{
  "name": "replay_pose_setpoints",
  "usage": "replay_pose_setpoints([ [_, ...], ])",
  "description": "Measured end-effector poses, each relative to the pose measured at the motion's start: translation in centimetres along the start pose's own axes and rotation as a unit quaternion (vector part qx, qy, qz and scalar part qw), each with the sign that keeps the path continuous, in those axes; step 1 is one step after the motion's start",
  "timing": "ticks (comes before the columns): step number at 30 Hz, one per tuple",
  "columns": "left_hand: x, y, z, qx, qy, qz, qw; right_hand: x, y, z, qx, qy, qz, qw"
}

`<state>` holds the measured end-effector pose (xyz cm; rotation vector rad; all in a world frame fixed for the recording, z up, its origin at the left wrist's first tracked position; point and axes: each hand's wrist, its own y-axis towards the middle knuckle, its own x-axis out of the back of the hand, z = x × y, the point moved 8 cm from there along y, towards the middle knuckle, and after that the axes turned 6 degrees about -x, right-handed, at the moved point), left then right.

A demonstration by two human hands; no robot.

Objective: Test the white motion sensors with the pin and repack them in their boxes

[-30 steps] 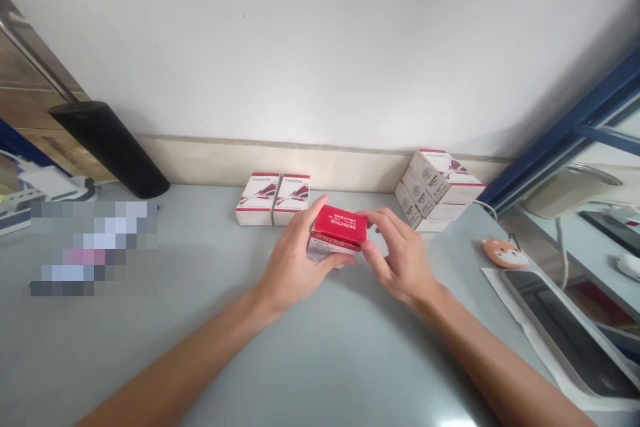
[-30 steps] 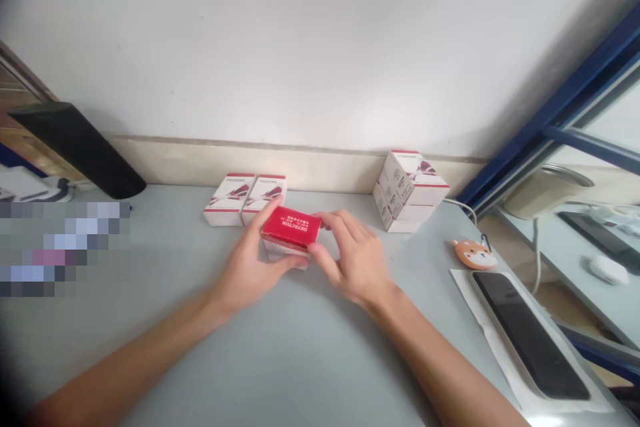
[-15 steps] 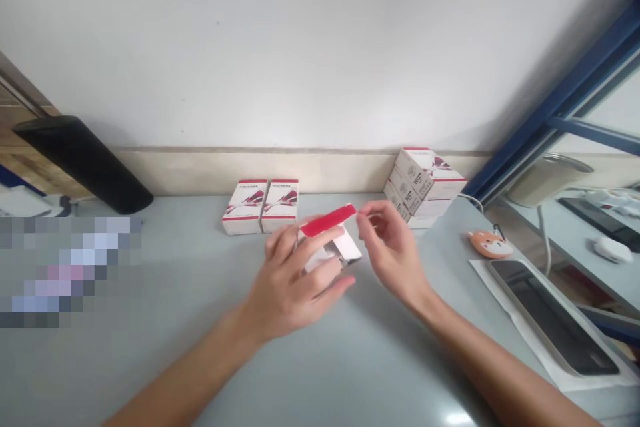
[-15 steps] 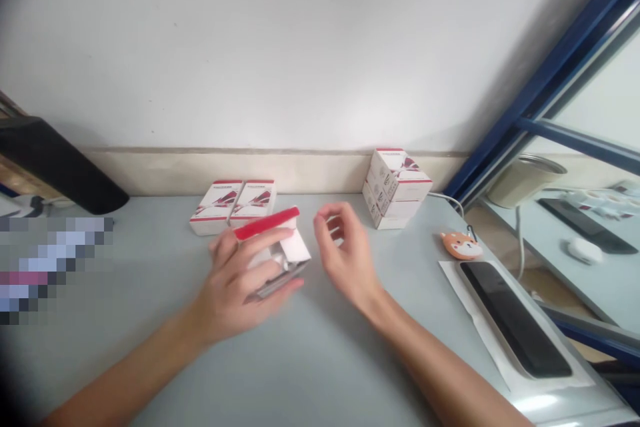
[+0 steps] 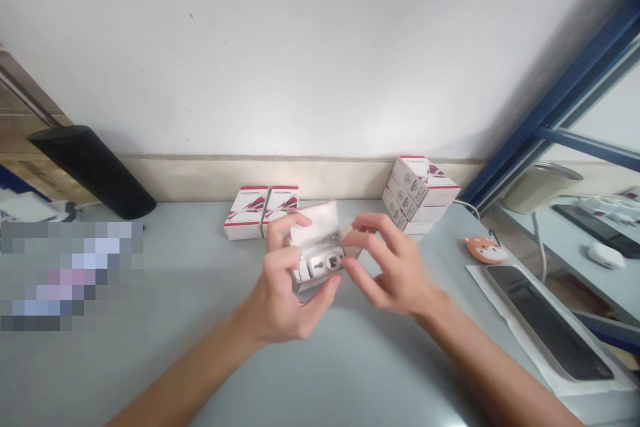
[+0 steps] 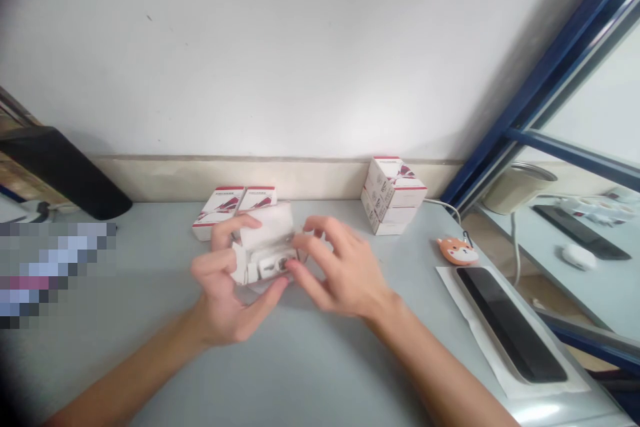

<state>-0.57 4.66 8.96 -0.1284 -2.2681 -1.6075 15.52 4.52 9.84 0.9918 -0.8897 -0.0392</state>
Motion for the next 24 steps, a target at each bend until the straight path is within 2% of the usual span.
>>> replay_pose_setpoints([
  [2,0.2,-0.2,1.0,0.056,-0.04,-0.015,0.998,0.2,0.1,-1.1,-0.061,0.017,-0.013,0.998],
  [5,-0.1,-1.5,3.3,0.18,-0.115,-0.027,0.976,-0.1,0.2,-2.2,-0.133,0.059,0.001,0.989],
  [8,-0.6,-2.5,4.0,0.224,-0.158,-0.033,0.961,-0.4,0.3,-2.2,-0.136,0.071,0.029,0.988],
  [13,-1.6,-2.3,3.2,0.186,-0.15,0.006,0.971,-0.3,0.4,-1.2,-0.104,0.047,0.065,0.991],
  [16,-1.5,-1.6,2.4,0.13,-0.041,0.019,0.991,0.2,0.6,-1.4,-0.134,0.07,0.06,0.987],
  [19,-1.5,-1.3,2.1,0.088,0.036,0.032,0.995,0.4,0.8,-2.4,-0.18,0.158,0.055,0.969],
  [22,-1.7,-1.4,2.2,0.068,0.013,0.039,0.997,1.2,0.4,-5.6,-0.265,0.245,-0.038,0.932],
  [24,-1.7,-1.6,2.4,0.07,-0.013,0.042,0.997,1.3,-0.5,-8.3,-0.333,0.231,-0.101,0.909],
])
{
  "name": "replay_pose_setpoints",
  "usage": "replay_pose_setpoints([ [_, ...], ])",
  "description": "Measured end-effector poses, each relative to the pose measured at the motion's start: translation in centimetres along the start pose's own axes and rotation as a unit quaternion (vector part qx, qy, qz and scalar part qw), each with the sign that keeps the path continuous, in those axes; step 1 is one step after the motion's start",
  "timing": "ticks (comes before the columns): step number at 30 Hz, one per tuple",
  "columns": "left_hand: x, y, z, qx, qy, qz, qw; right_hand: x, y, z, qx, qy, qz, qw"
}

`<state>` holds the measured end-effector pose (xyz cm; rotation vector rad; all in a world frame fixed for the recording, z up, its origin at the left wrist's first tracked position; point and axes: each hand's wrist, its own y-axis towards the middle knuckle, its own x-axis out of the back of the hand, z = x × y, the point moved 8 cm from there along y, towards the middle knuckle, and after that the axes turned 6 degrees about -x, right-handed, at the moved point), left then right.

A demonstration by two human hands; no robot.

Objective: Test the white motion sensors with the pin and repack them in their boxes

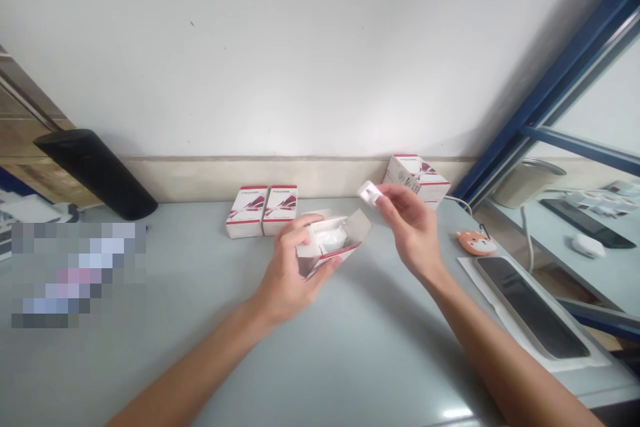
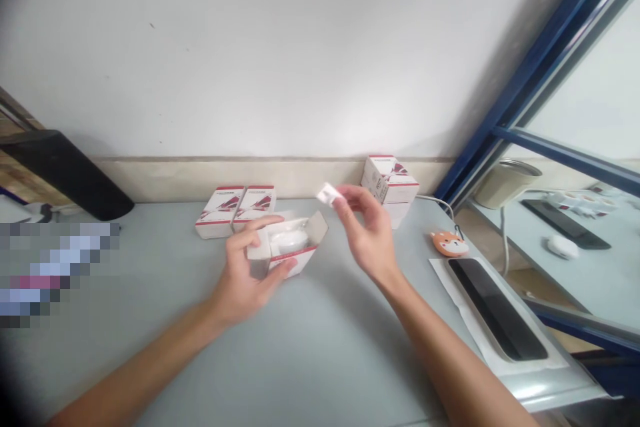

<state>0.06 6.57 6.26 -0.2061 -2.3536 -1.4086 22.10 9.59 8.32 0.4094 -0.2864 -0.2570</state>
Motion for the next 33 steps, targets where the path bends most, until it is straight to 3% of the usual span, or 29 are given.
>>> replay_pose_setpoints([
  [2,0.0,-0.1,0.0,-0.006,-0.006,0.003,1.0,0.1,0.6,-2.6,-0.051,-0.074,-0.015,0.996],
  [4,-0.1,0.0,-0.7,-0.041,-0.013,0.014,0.999,-1.1,0.8,-5.3,-0.094,-0.176,0.036,0.979],
  [6,-0.3,0.1,-1.5,-0.077,-0.028,0.031,0.996,-2.2,0.5,-7.1,-0.089,-0.245,0.081,0.962],
  [8,-0.5,0.0,-2.0,-0.092,-0.039,0.048,0.994,-2.9,0.3,-7.9,-0.065,-0.273,0.092,0.955],
  [12,-0.8,0.0,-2.6,-0.101,-0.019,0.067,0.992,-2.1,0.6,-7.7,-0.061,-0.289,0.04,0.954],
  [16,-0.6,0.2,-3.0,-0.117,0.05,0.064,0.99,0.4,0.7,-3.2,-0.02,-0.231,-0.065,0.971],
  [19,-0.1,0.4,-3.4,-0.154,0.109,0.051,0.981,1.6,-1.2,2.9,0.123,-0.137,-0.128,0.975],
  [22,0.4,0.5,-3.4,-0.174,0.16,0.029,0.971,-1.1,-4.1,7.3,0.276,-0.168,-0.01,0.946],
  [24,0.8,0.5,-3.1,-0.179,0.194,0.015,0.964,-3.1,-5.4,7.8,0.297,-0.231,0.043,0.926],
  [26,0.9,0.4,-3.0,-0.195,0.218,0.005,0.956,-4.4,-5.8,7.0,0.256,-0.243,0.076,0.932],
  [29,0.9,0.4,-2.8,-0.203,0.234,0.007,0.951,-5.6,-5.5,5.4,0.157,-0.148,0.13,0.968],
  [33,0.8,0.6,-2.6,-0.207,0.23,0.014,0.951,-4.9,-4.2,4.0,0.041,-0.041,0.134,0.989],
])
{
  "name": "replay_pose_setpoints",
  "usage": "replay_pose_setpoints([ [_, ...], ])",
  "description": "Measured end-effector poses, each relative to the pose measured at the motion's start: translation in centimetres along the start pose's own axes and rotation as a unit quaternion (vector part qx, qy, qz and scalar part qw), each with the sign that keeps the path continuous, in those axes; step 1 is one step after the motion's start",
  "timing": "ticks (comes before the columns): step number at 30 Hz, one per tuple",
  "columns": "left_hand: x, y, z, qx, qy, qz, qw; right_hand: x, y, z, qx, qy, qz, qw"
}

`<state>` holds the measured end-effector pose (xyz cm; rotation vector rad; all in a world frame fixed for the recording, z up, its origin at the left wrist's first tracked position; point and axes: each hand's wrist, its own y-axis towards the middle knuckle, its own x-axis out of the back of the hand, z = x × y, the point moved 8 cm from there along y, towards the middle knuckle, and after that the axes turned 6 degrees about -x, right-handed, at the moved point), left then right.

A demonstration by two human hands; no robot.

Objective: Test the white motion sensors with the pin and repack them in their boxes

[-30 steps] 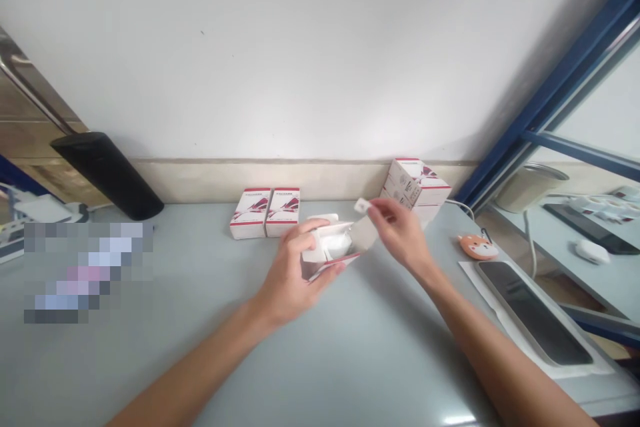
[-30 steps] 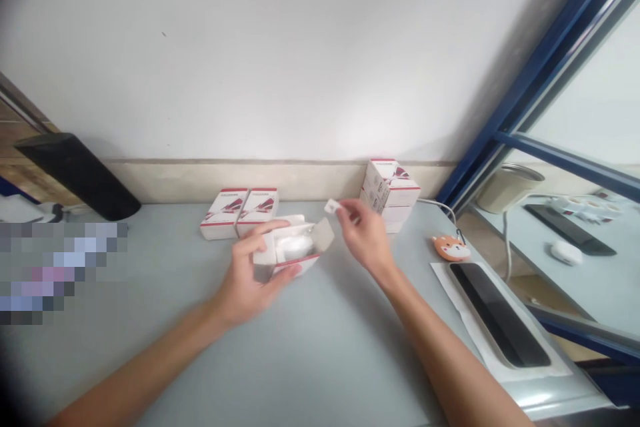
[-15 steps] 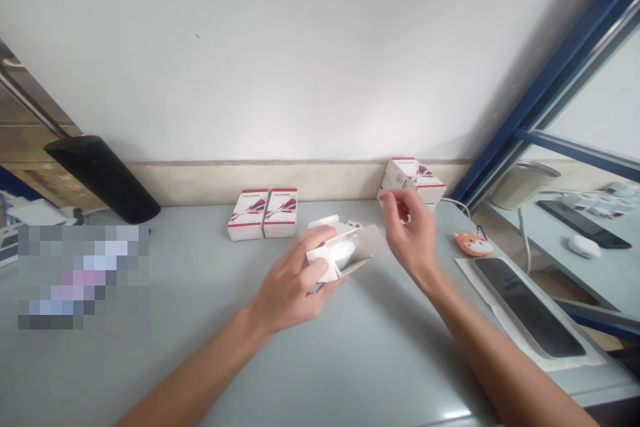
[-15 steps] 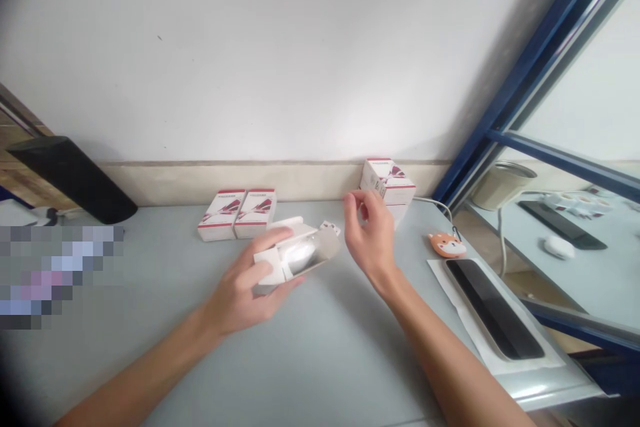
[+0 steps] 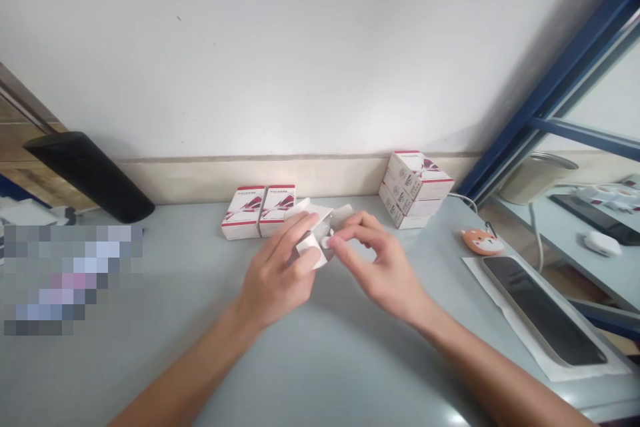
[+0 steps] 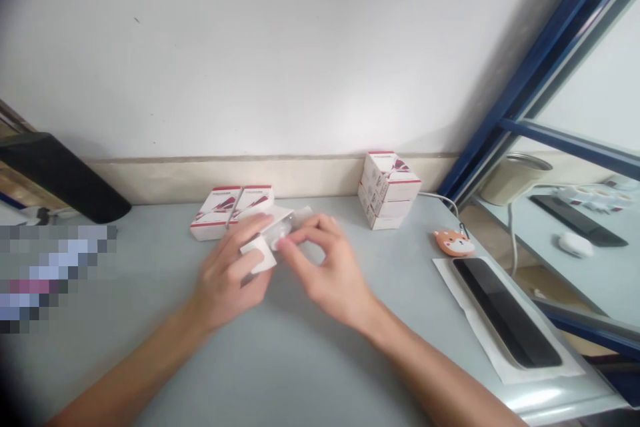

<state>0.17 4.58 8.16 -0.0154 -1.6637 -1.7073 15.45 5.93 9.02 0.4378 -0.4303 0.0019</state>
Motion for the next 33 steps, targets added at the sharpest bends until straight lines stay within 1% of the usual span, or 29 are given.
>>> replay_pose_setpoints([
  [1,-0.1,0.0,0.2,0.008,-0.005,0.0,1.0,0.7,0.3,-0.2,-0.006,0.001,-0.016,1.0],
  [2,-0.1,0.0,0.5,0.022,-0.01,-0.001,1.0,1.7,0.7,-0.5,-0.001,-0.015,-0.046,0.999],
  [3,-0.1,-0.1,0.8,0.039,-0.017,-0.005,0.999,3.0,1.0,-0.7,0.012,-0.05,-0.09,0.995],
  [4,-0.1,-0.2,1.1,0.055,-0.023,-0.011,0.998,4.2,1.2,-1.1,0.025,-0.102,-0.138,0.985],
  [5,-0.1,-0.3,1.4,0.069,-0.029,-0.018,0.997,5.2,1.5,-1.6,0.03,-0.172,-0.18,0.968],
  [6,-0.1,-0.4,1.6,0.081,-0.034,-0.025,0.996,5.7,1.8,-2.6,0.013,-0.249,-0.194,0.949],
  [8,0.0,-0.6,1.9,0.09,-0.039,-0.033,0.995,5.4,2.8,-5.9,-0.062,-0.378,-0.126,0.915],
  [9,0.0,-0.6,1.9,0.091,-0.04,-0.035,0.994,5.0,3.0,-7.7,-0.107,-0.422,-0.084,0.896],
  [11,0.1,-0.6,1.8,0.084,-0.041,-0.041,0.995,4.3,2.9,-10.7,-0.176,-0.469,-0.005,0.865],
  [12,0.1,-0.5,1.7,0.076,-0.042,-0.044,0.995,4.0,2.7,-11.7,-0.196,-0.477,0.02,0.857],
  [14,0.2,-0.4,1.5,0.061,-0.051,-0.046,0.996,3.6,2.5,-12.5,-0.209,-0.479,0.05,0.851],
  [16,0.2,-0.3,1.3,0.045,-0.057,-0.043,0.996,3.7,2.5,-12.0,-0.202,-0.477,0.046,0.854],
  [17,0.3,-0.2,1.2,0.038,-0.055,-0.042,0.997,3.9,2.5,-11.1,-0.191,-0.47,0.027,0.861],
  [18,0.3,-0.1,1.0,0.029,-0.05,-0.038,0.998,4.3,2.5,-9.9,-0.17,-0.454,-0.005,0.874],
  [20,0.3,0.1,0.6,0.009,-0.025,-0.026,0.999,4.8,2.4,-6.3,-0.086,-0.385,-0.077,0.916],
  [21,0.3,0.2,0.4,-0.001,-0.009,-0.018,1.0,4.7,2.1,-4.5,-0.032,-0.336,-0.099,0.936],
  [22,0.2,0.3,0.1,-0.01,0.006,-0.009,1.0,4.3,1.7,-2.8,0.019,-0.289,-0.098,0.952],
  [23,0.2,0.3,-0.1,-0.016,0.021,0.0,1.0,3.6,1.4,-1.6,0.054,-0.252,-0.081,0.963],
  [24,0.2,0.4,-0.4,-0.021,0.034,0.007,0.999,2.9,1.0,-0.9,0.065,-0.229,-0.063,0.969],
  [25,0.2,0.4,-0.7,-0.027,0.046,0.013,0.998,2.2,0.8,-0.6,0.058,-0.21,-0.047,0.975],
  [26,0.1,0.4,-1.2,-0.034,0.057,0.02,0.998,1.6,0.6,-0.8,0.034,-0.19,-0.033,0.981],
  [29,-0.2,0.5,-2.5,-0.047,0.083,0.039,0.995,-0.1,0.3,-2.9,-0.08,-0.078,0.0,0.994],
  [31,-0.4,0.6,-3.1,-0.036,0.085,0.046,0.995,-0.9,0.1,-4.4,-0.151,0.016,0.008,0.988],
  [33,-0.6,0.7,-3.5,-0.024,0.084,0.053,0.995,-1.3,-0.1,-5.5,-0.193,0.087,-0.016,0.977],
])
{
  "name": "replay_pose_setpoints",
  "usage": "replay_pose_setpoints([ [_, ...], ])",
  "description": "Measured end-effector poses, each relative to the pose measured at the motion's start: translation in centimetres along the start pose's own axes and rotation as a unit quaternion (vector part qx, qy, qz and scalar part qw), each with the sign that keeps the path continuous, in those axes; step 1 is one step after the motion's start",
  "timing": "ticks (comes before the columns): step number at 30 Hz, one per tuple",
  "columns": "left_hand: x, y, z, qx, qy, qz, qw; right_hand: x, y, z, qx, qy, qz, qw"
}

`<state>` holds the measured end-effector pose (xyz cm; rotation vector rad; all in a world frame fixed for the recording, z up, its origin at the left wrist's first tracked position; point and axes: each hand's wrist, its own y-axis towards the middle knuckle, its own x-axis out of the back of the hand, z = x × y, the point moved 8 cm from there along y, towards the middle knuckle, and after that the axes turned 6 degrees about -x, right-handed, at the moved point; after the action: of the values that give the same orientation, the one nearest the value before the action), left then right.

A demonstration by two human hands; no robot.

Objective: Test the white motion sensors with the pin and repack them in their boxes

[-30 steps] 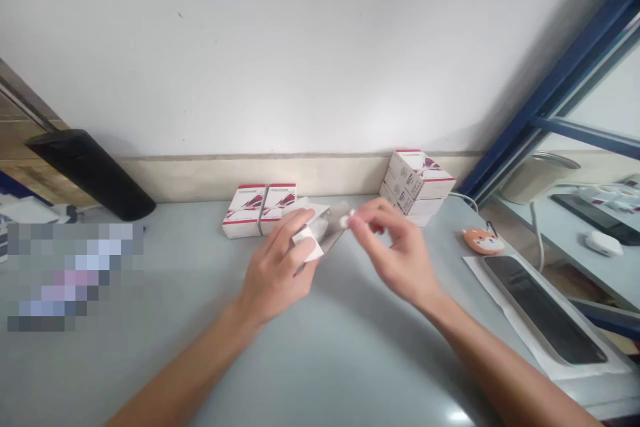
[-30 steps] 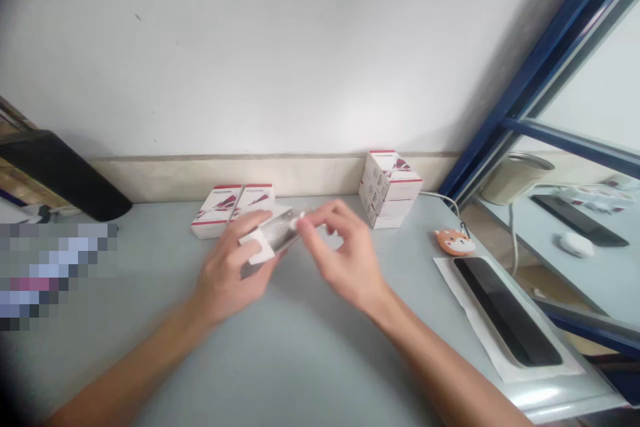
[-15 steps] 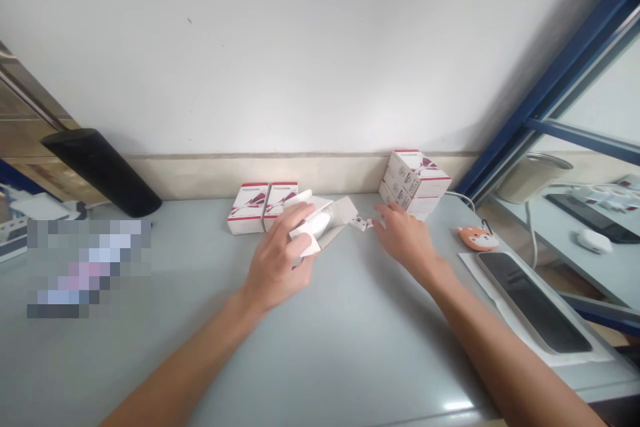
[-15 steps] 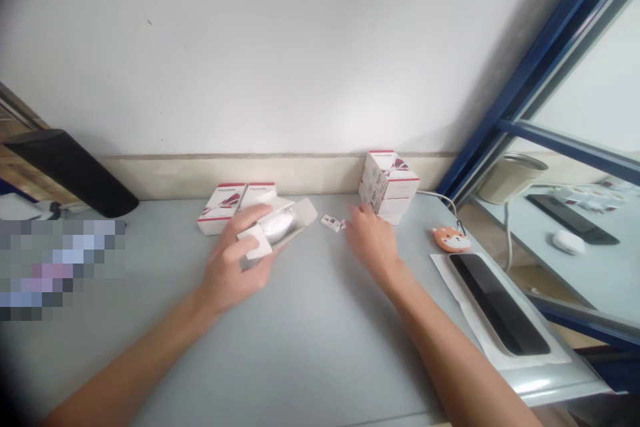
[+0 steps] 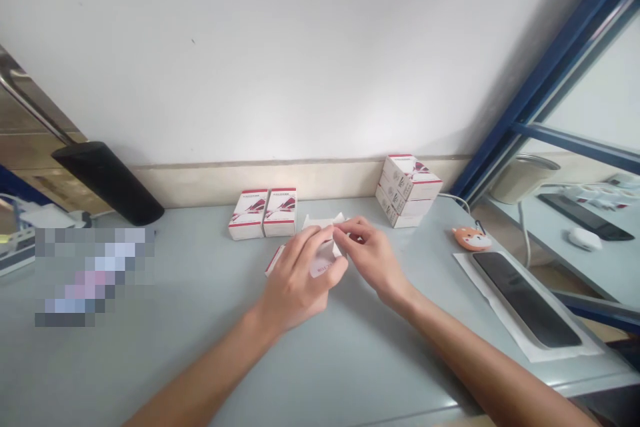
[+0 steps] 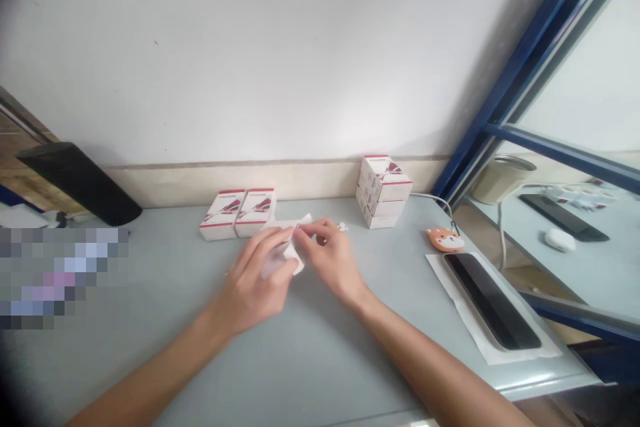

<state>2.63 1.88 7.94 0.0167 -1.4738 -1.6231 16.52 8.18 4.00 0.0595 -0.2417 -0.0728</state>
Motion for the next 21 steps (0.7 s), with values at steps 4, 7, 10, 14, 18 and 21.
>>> replay_pose_setpoints([
  [4,-0.6,0.3,-0.6,0.002,0.009,0.029,1.0,0.1,0.5,-1.7,-0.031,0.089,-0.051,0.994],
  [7,-1.4,0.4,-0.2,0.028,0.005,0.058,0.998,0.6,1.1,-1.9,-0.011,0.099,-0.075,0.992],
  [10,-1.7,0.4,0.7,0.073,-0.016,0.064,0.995,2.4,1.5,-0.2,0.068,0.051,-0.125,0.988],
  [14,-1.0,0.1,2.3,0.139,-0.083,0.057,0.985,6.1,1.8,2.8,0.156,0.065,-0.175,0.97],
  [18,-1.2,-0.5,6.3,0.317,-0.245,0.05,0.915,10.4,1.4,4.6,0.205,0.161,-0.235,0.936],
  [21,-3.4,0.0,8.4,0.387,-0.387,0.043,0.836,12.5,0.7,4.9,0.211,0.145,-0.319,0.912],
])
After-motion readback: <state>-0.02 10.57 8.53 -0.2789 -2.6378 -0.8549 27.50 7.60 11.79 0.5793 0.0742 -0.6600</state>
